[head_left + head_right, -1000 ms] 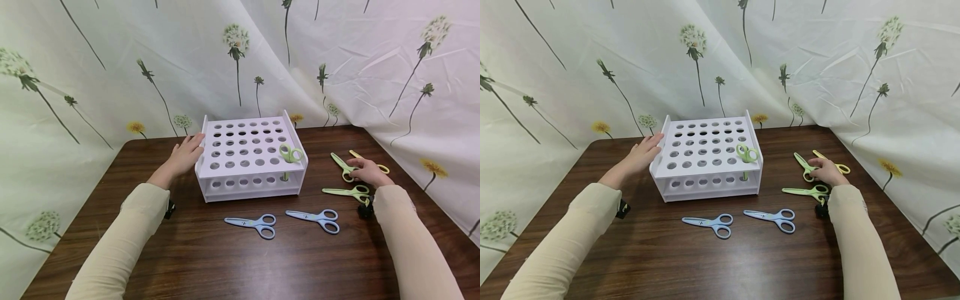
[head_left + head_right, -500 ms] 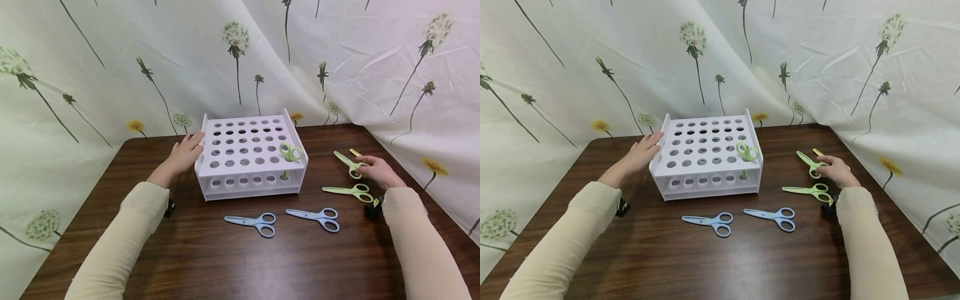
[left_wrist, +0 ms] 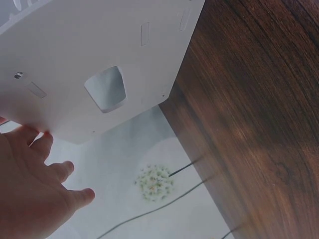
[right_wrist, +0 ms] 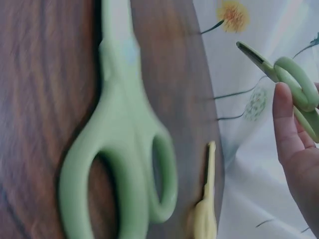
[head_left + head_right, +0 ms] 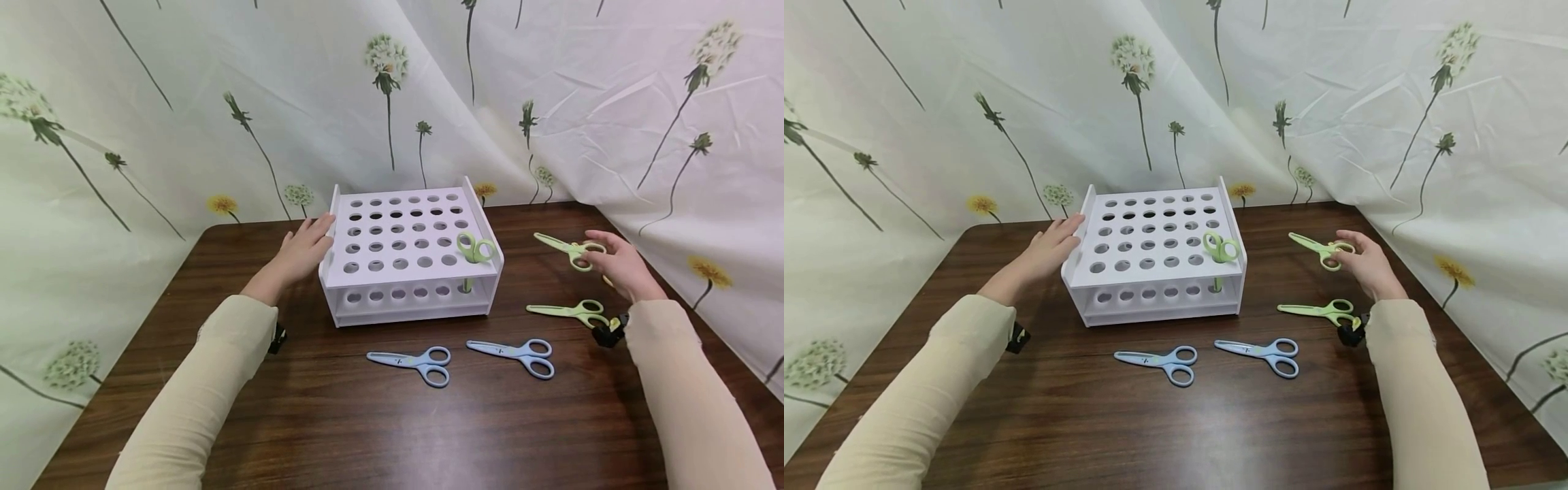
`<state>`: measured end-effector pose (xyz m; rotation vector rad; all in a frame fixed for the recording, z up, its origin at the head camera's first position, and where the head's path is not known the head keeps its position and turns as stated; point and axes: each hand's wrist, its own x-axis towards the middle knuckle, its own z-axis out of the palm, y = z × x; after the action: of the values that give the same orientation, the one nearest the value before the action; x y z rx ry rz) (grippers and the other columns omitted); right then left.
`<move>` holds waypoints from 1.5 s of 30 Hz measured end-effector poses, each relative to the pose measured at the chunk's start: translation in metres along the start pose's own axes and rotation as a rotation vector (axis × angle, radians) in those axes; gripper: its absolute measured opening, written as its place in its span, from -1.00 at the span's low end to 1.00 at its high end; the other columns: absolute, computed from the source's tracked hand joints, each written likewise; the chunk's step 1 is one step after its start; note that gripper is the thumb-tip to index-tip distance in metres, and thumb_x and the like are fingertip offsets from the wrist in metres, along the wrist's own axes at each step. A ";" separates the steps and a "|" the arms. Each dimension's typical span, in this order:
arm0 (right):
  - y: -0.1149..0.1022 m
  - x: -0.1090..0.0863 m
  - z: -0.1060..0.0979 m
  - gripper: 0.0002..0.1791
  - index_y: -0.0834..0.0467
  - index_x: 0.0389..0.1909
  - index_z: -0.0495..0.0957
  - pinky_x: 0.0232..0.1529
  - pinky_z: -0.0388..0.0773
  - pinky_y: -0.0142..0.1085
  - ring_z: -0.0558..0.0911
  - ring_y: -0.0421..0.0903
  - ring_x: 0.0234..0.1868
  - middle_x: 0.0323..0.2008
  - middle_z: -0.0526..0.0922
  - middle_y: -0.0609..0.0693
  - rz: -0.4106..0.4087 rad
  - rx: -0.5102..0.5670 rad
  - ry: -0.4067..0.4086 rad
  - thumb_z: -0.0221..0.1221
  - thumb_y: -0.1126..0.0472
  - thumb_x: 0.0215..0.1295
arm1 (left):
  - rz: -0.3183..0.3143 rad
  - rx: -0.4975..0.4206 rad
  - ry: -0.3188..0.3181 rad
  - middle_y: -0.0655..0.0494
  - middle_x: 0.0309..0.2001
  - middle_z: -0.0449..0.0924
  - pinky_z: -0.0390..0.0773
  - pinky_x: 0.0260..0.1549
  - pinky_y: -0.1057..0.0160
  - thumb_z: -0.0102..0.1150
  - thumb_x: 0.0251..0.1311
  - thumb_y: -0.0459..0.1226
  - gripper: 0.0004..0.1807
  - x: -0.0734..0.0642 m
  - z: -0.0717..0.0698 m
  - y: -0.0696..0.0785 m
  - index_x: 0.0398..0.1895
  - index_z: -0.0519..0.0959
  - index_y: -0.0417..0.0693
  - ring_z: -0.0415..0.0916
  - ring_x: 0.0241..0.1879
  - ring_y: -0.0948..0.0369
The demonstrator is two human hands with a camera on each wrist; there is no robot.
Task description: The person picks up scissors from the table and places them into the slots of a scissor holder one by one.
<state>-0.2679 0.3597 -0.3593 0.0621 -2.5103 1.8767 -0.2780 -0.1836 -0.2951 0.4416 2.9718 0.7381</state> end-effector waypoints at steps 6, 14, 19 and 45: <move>-0.019 0.000 0.011 -0.40 0.24 0.31 0.12 -0.30 0.49 -0.49 0.62 -0.28 -0.34 -0.05 0.37 -0.10 -0.036 0.153 0.050 0.08 0.36 0.28 | 0.003 -0.014 -0.004 0.04 0.44 -0.22 -0.40 0.20 -0.20 -0.48 0.36 -0.07 -0.39 0.001 0.001 -0.002 0.46 -0.08 -0.01 -0.40 0.39 -0.01; -0.031 0.003 0.024 -0.62 0.15 0.05 0.33 -0.29 0.54 -0.42 0.63 -0.20 -0.42 -0.23 0.54 -0.05 -0.139 0.404 0.093 0.07 0.47 0.23 | 0.007 -0.017 0.001 0.01 0.44 -0.19 -0.40 0.20 -0.20 -0.45 0.37 -0.10 -0.40 0.002 0.003 -0.002 0.45 -0.06 -0.02 -0.39 0.39 -0.01; -0.038 0.003 0.027 -0.64 0.24 -0.01 0.34 -0.34 0.56 -0.40 0.64 -0.14 -0.47 -0.33 0.64 0.02 -0.201 0.572 0.082 0.02 0.57 0.21 | 0.007 -0.016 -0.002 0.03 0.44 -0.20 -0.41 0.20 -0.20 -0.45 0.37 -0.10 -0.40 0.002 0.002 -0.002 0.46 -0.07 -0.01 -0.40 0.39 -0.01; -0.096 -0.002 0.051 -0.71 0.42 -0.09 0.41 -0.37 0.57 -0.35 0.64 -0.08 -0.37 -0.34 0.66 0.19 -0.389 0.773 0.118 0.03 0.64 0.14 | 0.003 -0.022 -0.003 0.04 0.44 -0.22 -0.41 0.19 -0.21 -0.46 0.36 -0.11 -0.40 0.001 0.001 -0.002 0.46 -0.07 -0.02 -0.41 0.39 -0.02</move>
<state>-0.2614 0.2834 -0.2814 0.3898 -1.4257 2.4153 -0.2792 -0.1848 -0.2970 0.4448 2.9581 0.7695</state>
